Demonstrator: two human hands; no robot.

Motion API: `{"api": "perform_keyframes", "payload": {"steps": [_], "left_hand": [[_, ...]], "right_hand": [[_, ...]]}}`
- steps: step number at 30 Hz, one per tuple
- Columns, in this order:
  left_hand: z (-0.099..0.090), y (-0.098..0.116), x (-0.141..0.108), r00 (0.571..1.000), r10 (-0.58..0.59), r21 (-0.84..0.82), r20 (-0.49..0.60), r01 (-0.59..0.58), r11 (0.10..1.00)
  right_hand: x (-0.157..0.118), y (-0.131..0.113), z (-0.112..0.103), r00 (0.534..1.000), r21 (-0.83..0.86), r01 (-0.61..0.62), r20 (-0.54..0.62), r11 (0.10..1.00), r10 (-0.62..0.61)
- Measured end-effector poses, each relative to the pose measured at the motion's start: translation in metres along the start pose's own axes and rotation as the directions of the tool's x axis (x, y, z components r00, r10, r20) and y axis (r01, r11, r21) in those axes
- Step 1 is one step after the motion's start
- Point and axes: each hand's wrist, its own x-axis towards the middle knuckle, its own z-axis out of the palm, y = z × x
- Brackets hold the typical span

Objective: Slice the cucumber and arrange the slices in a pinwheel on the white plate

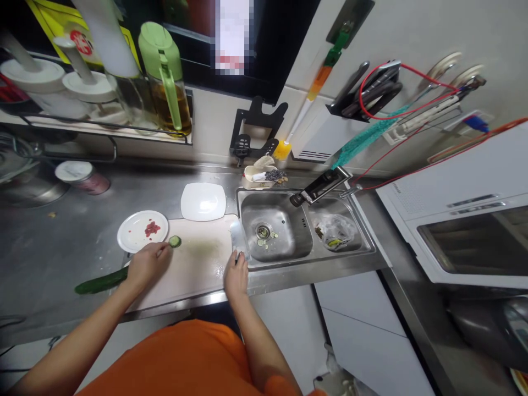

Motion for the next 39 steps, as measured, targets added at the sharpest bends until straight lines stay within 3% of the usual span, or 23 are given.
{"api": "perform_keyframes", "payload": {"steps": [10,18,21,25,27,30,34,39], "left_hand": [[-0.001,-0.001,0.006,0.998,0.028,-0.049,-0.061,-0.031,0.998],[0.003,0.022,0.052,0.995,-0.087,-0.058,-0.037,0.085,0.995],[0.007,0.035,0.08,0.99,-0.144,-0.039,-0.003,0.144,0.989],[0.015,0.052,0.115,0.965,-0.247,0.069,0.092,0.242,0.968],[0.02,0.057,0.127,0.952,-0.278,0.088,0.128,0.269,0.959],[0.026,0.058,0.137,0.94,-0.301,0.06,0.158,0.296,0.953],[0.029,0.055,0.142,0.925,-0.345,0.03,0.157,0.345,0.938],[0.022,0.059,0.136,0.923,-0.356,0.002,0.144,0.36,0.933]], "right_hand": [[0.003,-0.003,0.011,0.998,-0.017,0.021,-0.06,1.0,-0.022],[0.01,0.002,-0.003,0.999,0.026,0.045,-0.007,0.999,-0.045],[0.038,0.001,-0.02,0.997,0.081,0.079,-0.008,0.994,-0.078],[0.113,-0.013,-0.044,0.989,0.267,0.138,0.016,0.954,-0.147],[0.152,-0.023,-0.05,0.994,0.378,0.045,0.073,0.925,-0.078],[0.194,-0.035,-0.051,0.992,0.412,0.005,0.113,0.911,-0.057],[0.217,-0.037,-0.043,0.99,0.446,-0.009,0.129,0.895,-0.055],[0.213,-0.03,-0.04,0.99,0.474,-0.022,0.132,0.88,-0.047]]}}
